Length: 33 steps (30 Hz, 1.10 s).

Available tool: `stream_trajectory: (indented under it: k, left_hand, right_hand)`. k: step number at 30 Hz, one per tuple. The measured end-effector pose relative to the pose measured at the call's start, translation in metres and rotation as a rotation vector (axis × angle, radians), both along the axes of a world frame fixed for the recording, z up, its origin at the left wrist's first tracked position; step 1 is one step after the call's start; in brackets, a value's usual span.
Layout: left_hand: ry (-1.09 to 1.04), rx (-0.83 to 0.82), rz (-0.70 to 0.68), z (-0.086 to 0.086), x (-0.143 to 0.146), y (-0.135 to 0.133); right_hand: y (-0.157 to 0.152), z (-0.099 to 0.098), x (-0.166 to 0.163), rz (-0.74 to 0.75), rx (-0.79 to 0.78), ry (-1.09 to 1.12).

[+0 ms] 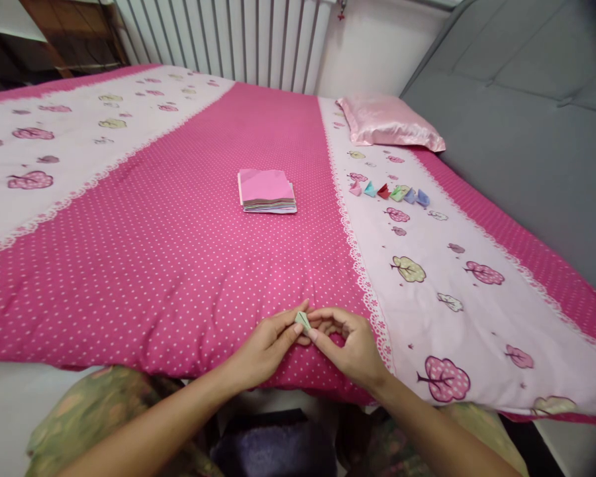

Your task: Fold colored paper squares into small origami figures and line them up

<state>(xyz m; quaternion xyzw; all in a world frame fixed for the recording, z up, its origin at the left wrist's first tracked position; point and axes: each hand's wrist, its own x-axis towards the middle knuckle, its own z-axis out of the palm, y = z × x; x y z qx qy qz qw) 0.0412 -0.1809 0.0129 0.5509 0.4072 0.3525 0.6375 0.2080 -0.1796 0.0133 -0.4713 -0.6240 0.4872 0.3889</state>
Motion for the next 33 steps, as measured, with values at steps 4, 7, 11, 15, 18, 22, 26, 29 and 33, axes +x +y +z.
stream_trajectory:
  k: [4,7,11,15,18,22,26,29,33]
  left_hand:
    - [-0.140,-0.129,0.064,-0.0050,0.0020,0.0011]
    - [-0.211,-0.186,0.110,-0.0070,0.0035,0.0020]
    - [-0.239,-0.243,0.165,-0.0063,0.0048,0.0023]
    - [-0.292,-0.241,0.164,-0.0047,0.0054,0.0016]
    - [-0.271,-0.207,0.168,-0.0037,0.0050,0.0011]
    - [-0.226,-0.192,0.174,-0.0025,0.0039,0.0011]
    - [-0.214,-0.189,0.163,-0.0019,0.0038,0.0011]
    - [-0.213,-0.185,0.162,-0.0017,0.0042,0.0006]
    - [-0.194,-0.181,0.138,-0.0013,0.0038,0.0002]
  right_hand:
    - [-0.0002,0.0002,-0.0001,0.039,-0.068,0.073]
    - [-0.0006,-0.0006,-0.0003,0.050,-0.137,0.132]
    - [-0.0001,-0.0006,0.0006,0.042,-0.261,0.211]
    - [0.0015,-0.0011,0.0014,0.039,-0.369,0.318]
    - [0.0026,-0.0022,0.0014,0.028,-0.406,0.348]
    - [0.0032,-0.0031,0.0018,0.030,-0.432,0.368]
    - [0.0032,-0.0029,0.0022,0.034,-0.434,0.380]
    - [0.0033,-0.0028,0.0025,0.040,-0.431,0.375]
    - [0.0042,-0.0031,0.0044,0.058,-0.440,0.382]
